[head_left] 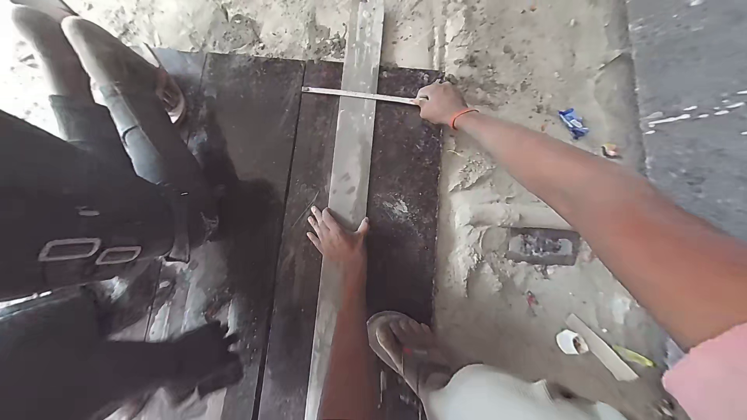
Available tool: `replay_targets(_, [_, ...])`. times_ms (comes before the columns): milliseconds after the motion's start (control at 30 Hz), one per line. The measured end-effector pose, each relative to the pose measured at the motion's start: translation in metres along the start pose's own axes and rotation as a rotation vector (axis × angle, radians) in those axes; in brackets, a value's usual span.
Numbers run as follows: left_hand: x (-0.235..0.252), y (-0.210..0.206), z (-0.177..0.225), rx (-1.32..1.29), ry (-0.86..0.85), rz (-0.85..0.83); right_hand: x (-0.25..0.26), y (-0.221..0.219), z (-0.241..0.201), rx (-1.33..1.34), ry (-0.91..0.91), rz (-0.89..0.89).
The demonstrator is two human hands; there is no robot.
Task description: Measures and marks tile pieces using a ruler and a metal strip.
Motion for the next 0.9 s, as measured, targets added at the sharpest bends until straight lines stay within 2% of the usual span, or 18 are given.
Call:
replay_targets(133, [0.007, 0.016, -0.005, 0.150, -0.077, -0.164, -0.006, 0.002, -0.008, -0.006, -0.020, -0.018])
replay_targets(200, [0.019, 0.033, -0.013, 0.151, -0.153, -0.284, -0.005, 0.000, -0.007, 0.010, -0.017, 0.033])
replay_targets(300, [0.030, 0.076, -0.025, 0.089, -0.329, -0.443, -0.032, 0.006, -0.019, 0.149, 0.014, 0.145])
replay_targets(400, [0.014, 0.128, -0.042, 0.094, -0.485, -0.716, -0.098, -0.005, -0.083, 0.302, 0.197, 0.107])
replay_targets(500, [-0.022, 0.157, -0.077, -0.102, -0.514, -0.924, -0.210, -0.045, -0.168, 0.490, 0.291, -0.109])
replay_targets(600, [-0.067, 0.163, -0.131, -0.472, -0.305, -1.049, -0.333, -0.087, -0.257, 0.780, 0.375, -0.261])
replay_targets(667, [-0.106, 0.155, -0.177, -0.733, -0.111, -1.098, -0.399, -0.114, -0.306, 1.019, 0.323, -0.380])
replay_targets(733, [-0.152, 0.148, -0.224, -1.027, 0.099, -1.008, -0.447, -0.135, -0.343, 1.132, 0.304, -0.460])
replay_targets(800, [-0.194, 0.156, -0.261, -1.250, 0.313, -0.886, -0.475, -0.151, -0.371, 1.100, 0.328, -0.547])
replay_targets(867, [-0.233, 0.199, -0.279, -1.213, 0.623, -0.704, -0.499, -0.162, -0.394, 0.989, 0.401, -0.690])
replay_targets(900, [-0.247, 0.240, -0.273, -1.104, 0.874, -0.655, -0.513, -0.160, -0.405, 0.872, 0.446, -0.769])
Point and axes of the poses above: each hand's wrist, its own x-axis towards the middle knuckle, its own y-axis out of the back of the hand, z = x × y, the point moved 3 cm from there along x, towards the middle knuckle, and after that the axes turned 6 degrees about y, right-handed, at the moved point
